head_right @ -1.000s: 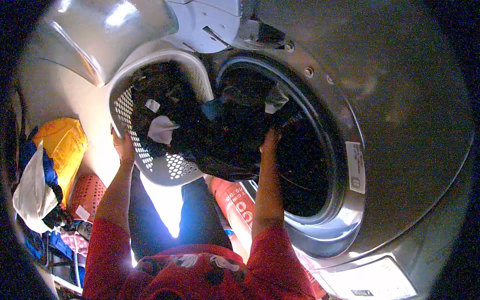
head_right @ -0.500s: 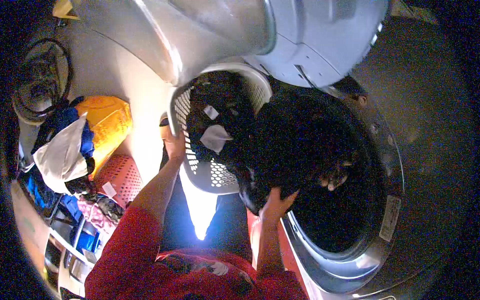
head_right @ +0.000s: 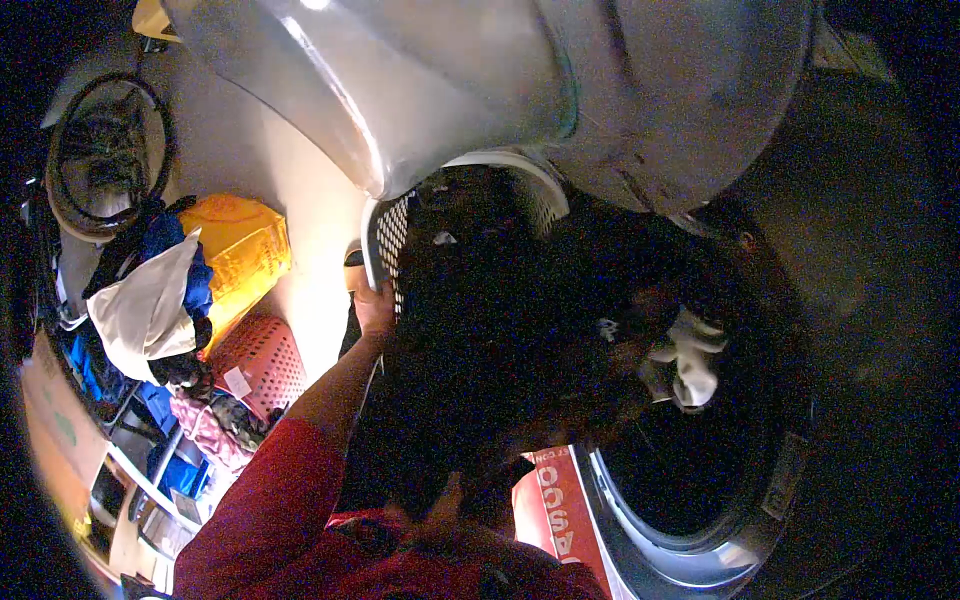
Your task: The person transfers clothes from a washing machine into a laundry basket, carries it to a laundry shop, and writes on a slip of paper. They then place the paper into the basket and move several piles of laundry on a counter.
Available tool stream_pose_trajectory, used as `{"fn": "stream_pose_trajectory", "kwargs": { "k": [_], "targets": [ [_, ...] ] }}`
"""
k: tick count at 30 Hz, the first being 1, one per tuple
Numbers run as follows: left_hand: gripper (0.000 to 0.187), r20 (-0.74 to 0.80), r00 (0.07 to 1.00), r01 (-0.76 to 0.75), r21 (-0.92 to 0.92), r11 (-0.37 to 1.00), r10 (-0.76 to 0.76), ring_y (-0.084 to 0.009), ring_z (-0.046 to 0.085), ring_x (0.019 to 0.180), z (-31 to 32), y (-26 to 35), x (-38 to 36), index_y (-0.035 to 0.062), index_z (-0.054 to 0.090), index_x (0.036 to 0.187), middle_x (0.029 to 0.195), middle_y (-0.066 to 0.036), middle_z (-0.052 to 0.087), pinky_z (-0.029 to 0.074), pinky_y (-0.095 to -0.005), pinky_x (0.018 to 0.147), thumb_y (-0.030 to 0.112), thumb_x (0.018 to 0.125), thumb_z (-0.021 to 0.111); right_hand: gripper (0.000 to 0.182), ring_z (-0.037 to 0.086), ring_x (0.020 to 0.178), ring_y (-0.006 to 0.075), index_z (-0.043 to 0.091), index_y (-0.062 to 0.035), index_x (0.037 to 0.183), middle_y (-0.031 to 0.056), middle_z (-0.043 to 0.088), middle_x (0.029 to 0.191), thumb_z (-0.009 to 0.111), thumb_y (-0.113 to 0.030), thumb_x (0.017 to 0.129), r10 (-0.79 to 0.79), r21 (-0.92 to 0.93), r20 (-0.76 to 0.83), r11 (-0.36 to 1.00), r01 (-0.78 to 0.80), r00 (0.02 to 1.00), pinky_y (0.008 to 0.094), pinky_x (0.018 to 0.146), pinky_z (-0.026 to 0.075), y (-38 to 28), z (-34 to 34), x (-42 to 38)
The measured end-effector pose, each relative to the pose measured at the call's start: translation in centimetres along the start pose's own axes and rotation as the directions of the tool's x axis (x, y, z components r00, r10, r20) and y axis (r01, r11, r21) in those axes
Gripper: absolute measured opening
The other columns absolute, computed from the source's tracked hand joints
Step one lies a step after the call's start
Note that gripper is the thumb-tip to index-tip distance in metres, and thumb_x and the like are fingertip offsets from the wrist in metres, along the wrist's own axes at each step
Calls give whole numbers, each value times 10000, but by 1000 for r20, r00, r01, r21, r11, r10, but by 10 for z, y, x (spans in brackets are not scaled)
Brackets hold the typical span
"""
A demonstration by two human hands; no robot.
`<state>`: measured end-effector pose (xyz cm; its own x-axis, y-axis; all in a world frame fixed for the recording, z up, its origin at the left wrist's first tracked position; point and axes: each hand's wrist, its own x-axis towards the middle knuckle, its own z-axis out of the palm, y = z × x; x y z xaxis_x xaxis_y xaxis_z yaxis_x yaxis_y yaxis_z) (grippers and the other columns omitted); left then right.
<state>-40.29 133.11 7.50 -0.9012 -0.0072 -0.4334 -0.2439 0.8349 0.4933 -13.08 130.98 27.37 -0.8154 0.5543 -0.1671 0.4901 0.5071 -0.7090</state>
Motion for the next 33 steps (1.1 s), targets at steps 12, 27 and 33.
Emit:
{"fn": "stream_pose_trajectory", "kwargs": {
  "k": [12,27,33],
  "targets": [
    [467,127,991,1,-270,963,35,-236,453,965,7,-20,9,4,350,1161,1093,-139,456,342,-302,849,-3,701,428,200,490,804,169,499,-33,925,90,512,949,511,-120,746,157,-70,-529,971,-228,834,267,696,387,79,-131,243],
    [314,38,989,-126,-297,947,144,-331,509,859,-12,12,-3,16,438,1025,918,-205,526,395,-370,737,146,741,469,649,352,1037,313,289,-7,1169,194,386,1122,621,-146,629,759,611,12,510,-606,651,377,877,287,212,-141,244],
    [434,26,989,-141,-79,987,143,-314,474,955,13,-27,9,-21,363,1127,1030,-168,501,369,-347,820,144,740,472,743,256,1114,394,235,63,1190,278,260,1196,637,-206,625,535,-117,-66,834,-539,842,401,931,229,90,34,184]
  ]
}}
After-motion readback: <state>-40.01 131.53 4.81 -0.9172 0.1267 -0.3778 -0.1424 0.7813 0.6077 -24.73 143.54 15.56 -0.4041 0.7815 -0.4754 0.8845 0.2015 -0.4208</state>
